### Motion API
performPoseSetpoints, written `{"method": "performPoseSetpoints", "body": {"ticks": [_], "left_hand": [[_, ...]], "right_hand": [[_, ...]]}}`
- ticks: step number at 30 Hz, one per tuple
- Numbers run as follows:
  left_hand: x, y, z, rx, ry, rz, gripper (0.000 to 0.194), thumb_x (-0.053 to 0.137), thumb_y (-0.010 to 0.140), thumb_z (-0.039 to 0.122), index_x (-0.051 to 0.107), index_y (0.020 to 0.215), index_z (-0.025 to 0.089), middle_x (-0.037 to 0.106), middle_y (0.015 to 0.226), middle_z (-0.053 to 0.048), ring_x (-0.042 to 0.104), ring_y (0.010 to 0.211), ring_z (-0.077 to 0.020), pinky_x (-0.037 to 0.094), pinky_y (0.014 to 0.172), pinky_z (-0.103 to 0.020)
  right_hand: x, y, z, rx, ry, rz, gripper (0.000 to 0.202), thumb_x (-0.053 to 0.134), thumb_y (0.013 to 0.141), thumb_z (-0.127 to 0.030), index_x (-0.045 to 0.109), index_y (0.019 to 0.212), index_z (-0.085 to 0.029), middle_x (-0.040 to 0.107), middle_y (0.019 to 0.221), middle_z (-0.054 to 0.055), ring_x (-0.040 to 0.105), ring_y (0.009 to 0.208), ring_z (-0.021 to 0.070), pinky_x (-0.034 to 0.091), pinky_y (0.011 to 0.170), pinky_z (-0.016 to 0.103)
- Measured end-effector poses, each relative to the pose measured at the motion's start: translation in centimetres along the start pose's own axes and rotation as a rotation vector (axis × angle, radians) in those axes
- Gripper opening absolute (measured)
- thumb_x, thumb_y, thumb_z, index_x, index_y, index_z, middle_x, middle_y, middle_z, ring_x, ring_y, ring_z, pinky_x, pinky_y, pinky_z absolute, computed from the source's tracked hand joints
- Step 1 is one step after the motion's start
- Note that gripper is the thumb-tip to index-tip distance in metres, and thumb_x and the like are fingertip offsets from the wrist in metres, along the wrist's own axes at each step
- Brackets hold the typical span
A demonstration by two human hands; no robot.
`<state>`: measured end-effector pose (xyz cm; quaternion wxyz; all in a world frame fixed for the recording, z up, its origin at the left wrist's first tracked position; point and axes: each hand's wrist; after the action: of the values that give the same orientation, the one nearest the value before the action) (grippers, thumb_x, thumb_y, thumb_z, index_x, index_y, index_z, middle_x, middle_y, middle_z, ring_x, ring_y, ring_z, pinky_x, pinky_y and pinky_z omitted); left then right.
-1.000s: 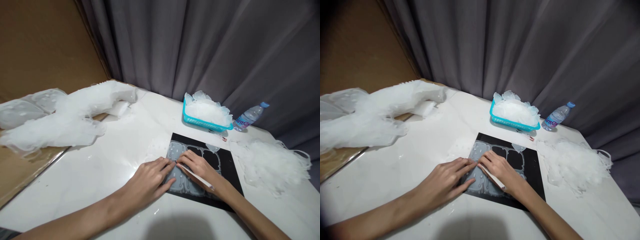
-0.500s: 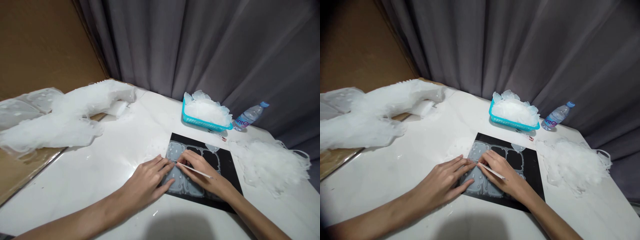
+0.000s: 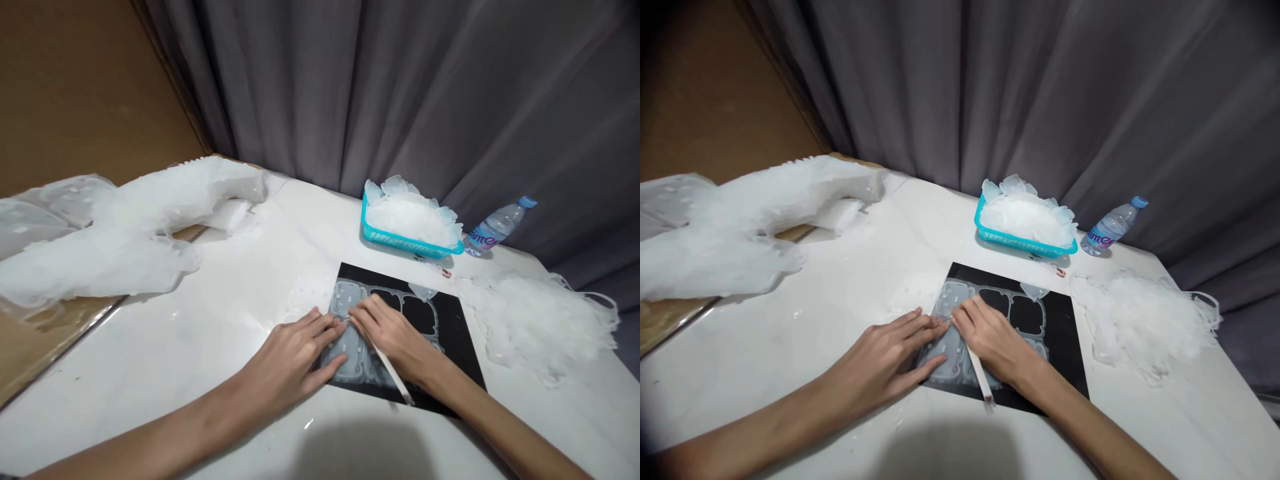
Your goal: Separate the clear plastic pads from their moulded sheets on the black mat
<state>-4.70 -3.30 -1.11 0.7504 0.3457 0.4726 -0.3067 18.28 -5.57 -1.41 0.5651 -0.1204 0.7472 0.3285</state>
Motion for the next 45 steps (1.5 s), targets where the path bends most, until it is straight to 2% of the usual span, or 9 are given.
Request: {"method": "performPoseSetpoints", "body": {"ticks": [6, 9, 13, 19, 23, 27, 35, 39, 45], "left_hand": [[-0.3, 0.2, -0.1, -0.043, -0.04, -0.023, 0.034, 0.062, 0.101, 0.04, 0.068, 0.128, 0.02, 0.075, 0.122, -0.008, 0.068, 0.119, -0.0282, 0.061, 0.093, -0.042], [-0.7, 0.3, -0.2, -0.027, -0.027, -0.023, 0.031, 0.061, 0.101, 0.038, 0.067, 0.125, 0.02, 0.074, 0.12, -0.009, 0.069, 0.114, -0.0283, 0.063, 0.082, -0.04], [-1.1, 0.5, -0.3, -0.006, -0.012, -0.024, 0.029, 0.06, 0.101, 0.038, 0.066, 0.124, 0.022, 0.073, 0.119, -0.008, 0.069, 0.11, -0.0271, 0.063, 0.077, -0.038], [-0.4, -0.5, 0.6, 0.099, 0.007, 0.014, 0.04, 0.051, 0.105, 0.03, 0.056, 0.142, 0.019, 0.067, 0.139, -0.009, 0.062, 0.128, -0.0278, 0.054, 0.107, -0.048], [0.1, -0.5, 1.8, 0.102, 0.016, -0.015, 0.042, 0.051, 0.104, 0.029, 0.057, 0.144, 0.019, 0.065, 0.142, -0.009, 0.059, 0.134, -0.0301, 0.053, 0.108, -0.05], [0.8, 0.5, 3.1, 0.104, 0.006, -0.039, 0.043, 0.049, 0.105, 0.028, 0.056, 0.147, 0.018, 0.063, 0.145, -0.01, 0.057, 0.135, -0.0314, 0.053, 0.109, -0.052], [1.4, 1.9, 4.8, 0.103, -0.136, -0.077, 0.044, 0.046, 0.107, 0.027, 0.049, 0.15, 0.019, 0.056, 0.153, -0.01, 0.051, 0.143, -0.0262, 0.046, 0.118, -0.048], [-0.1, 0.6, 2.5, 0.043, -0.017, 0.007, 0.036, 0.044, 0.108, 0.027, 0.058, 0.139, 0.016, 0.063, 0.142, -0.014, 0.058, 0.135, -0.0296, 0.052, 0.112, -0.051], [-0.2, -1.6, 0.8, 0.031, 0.098, 0.032, 0.039, 0.045, 0.107, 0.026, 0.054, 0.144, 0.017, 0.065, 0.139, -0.015, 0.062, 0.128, -0.0309, 0.058, 0.103, -0.048]], "right_hand": [[-6.4, -0.4, 9.4, 0.62, -0.058, 0.716, 0.027, 0.045, 0.103, -0.028, 0.07, 0.102, -0.016, 0.071, 0.097, 0.011, 0.067, 0.093, 0.0254, 0.054, 0.086, 0.043], [-10.7, -3.1, 12.6, 0.788, -0.236, 0.831, 0.033, 0.045, 0.101, -0.033, 0.072, 0.101, -0.014, 0.072, 0.102, 0.015, 0.066, 0.101, 0.0288, 0.051, 0.093, 0.046], [-10.2, -6.3, 11.5, 0.71, -0.188, 0.658, 0.035, 0.051, 0.099, -0.043, 0.073, 0.094, -0.016, 0.072, 0.093, 0.013, 0.068, 0.088, 0.0274, 0.053, 0.086, 0.043], [-5.2, -7.2, 6.8, 0.682, 0.183, 0.251, 0.044, 0.052, 0.103, -0.042, 0.056, 0.14, -0.018, 0.068, 0.086, 0.003, 0.065, 0.073, 0.0198, 0.052, 0.074, 0.034], [-5.4, -6.4, 3.3, 0.727, 0.435, 0.221, 0.032, 0.058, 0.101, -0.045, 0.062, 0.122, -0.022, 0.07, 0.095, 0.005, 0.068, 0.084, 0.0198, 0.053, 0.078, 0.031], [-5.3, -7.3, 0.5, 0.645, 0.632, -0.023, 0.024, 0.057, 0.102, -0.045, 0.067, 0.103, -0.024, 0.072, 0.098, 0.003, 0.069, 0.089, 0.02, 0.054, 0.081, 0.031], [-7.3, -12.2, 0.3, 0.794, 0.504, -0.144, 0.023, 0.053, 0.103, -0.047, 0.066, 0.102, -0.028, 0.072, 0.098, 0.002, 0.069, 0.085, 0.0211, 0.055, 0.074, 0.031], [-7.5, -8.7, 0.0, 0.746, 0.439, -0.034, 0.021, 0.054, 0.103, -0.045, 0.064, 0.105, -0.027, 0.072, 0.099, 0.004, 0.069, 0.088, 0.0214, 0.055, 0.078, 0.031], [-3.2, -1.0, -1.1, 0.361, 0.508, -0.03, 0.015, 0.055, 0.105, -0.033, 0.065, 0.101, -0.023, 0.07, 0.099, 0.004, 0.066, 0.094, 0.0204, 0.052, 0.087, 0.034]]}}
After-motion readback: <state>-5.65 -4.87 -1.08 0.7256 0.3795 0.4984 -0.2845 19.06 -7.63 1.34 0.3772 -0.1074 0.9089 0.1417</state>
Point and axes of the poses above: each hand's wrist, its own y-axis towards the middle knuckle, its own x-axis out of the palm, z = x × y
